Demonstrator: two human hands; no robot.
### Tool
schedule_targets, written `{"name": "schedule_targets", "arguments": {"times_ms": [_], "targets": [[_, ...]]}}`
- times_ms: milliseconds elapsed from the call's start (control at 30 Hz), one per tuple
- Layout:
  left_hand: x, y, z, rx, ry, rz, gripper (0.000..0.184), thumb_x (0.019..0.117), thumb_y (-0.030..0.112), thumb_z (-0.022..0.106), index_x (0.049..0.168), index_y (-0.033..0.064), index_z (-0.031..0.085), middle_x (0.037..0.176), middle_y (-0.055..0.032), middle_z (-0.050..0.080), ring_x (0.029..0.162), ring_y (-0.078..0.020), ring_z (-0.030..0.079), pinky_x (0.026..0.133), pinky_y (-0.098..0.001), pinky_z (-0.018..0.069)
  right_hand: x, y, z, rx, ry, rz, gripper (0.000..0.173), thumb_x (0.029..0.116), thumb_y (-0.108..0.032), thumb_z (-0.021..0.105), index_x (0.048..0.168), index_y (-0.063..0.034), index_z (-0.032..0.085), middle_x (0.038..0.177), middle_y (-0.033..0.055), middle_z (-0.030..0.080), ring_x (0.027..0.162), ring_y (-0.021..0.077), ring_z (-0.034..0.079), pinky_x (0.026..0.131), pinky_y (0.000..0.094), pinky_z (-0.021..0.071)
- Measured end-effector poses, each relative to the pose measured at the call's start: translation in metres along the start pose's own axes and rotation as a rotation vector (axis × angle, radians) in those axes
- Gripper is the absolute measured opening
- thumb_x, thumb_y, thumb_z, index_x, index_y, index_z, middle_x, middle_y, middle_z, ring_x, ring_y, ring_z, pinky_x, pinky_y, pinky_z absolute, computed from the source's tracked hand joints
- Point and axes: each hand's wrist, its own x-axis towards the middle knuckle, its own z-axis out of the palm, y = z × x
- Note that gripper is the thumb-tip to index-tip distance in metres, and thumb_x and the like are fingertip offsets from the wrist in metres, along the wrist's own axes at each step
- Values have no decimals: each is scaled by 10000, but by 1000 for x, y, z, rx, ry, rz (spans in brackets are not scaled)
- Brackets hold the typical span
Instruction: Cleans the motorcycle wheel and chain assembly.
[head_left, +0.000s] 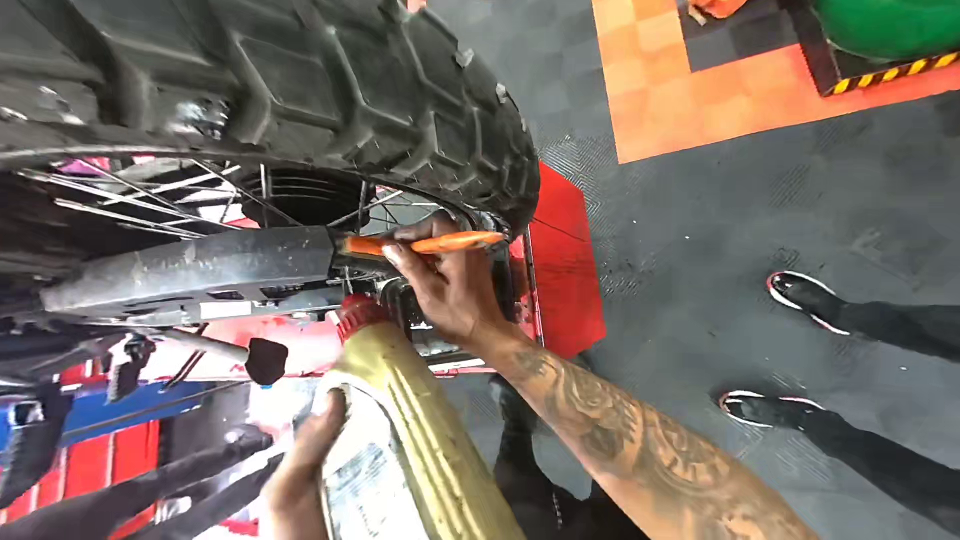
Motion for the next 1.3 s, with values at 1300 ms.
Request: {"name": "schedule_targets", "arguments": {"times_ms": [1300], "targets": [[0, 32, -9, 120, -70, -153, 466, 1074, 164, 226, 1044, 171, 691, 963, 25, 764, 924, -20, 715, 834, -224, 604, -5, -10, 7, 25, 160, 181, 95, 965, -119, 669, 1012, -40, 692, 933, 57, 725, 848, 128, 700, 791, 363, 608]]}}
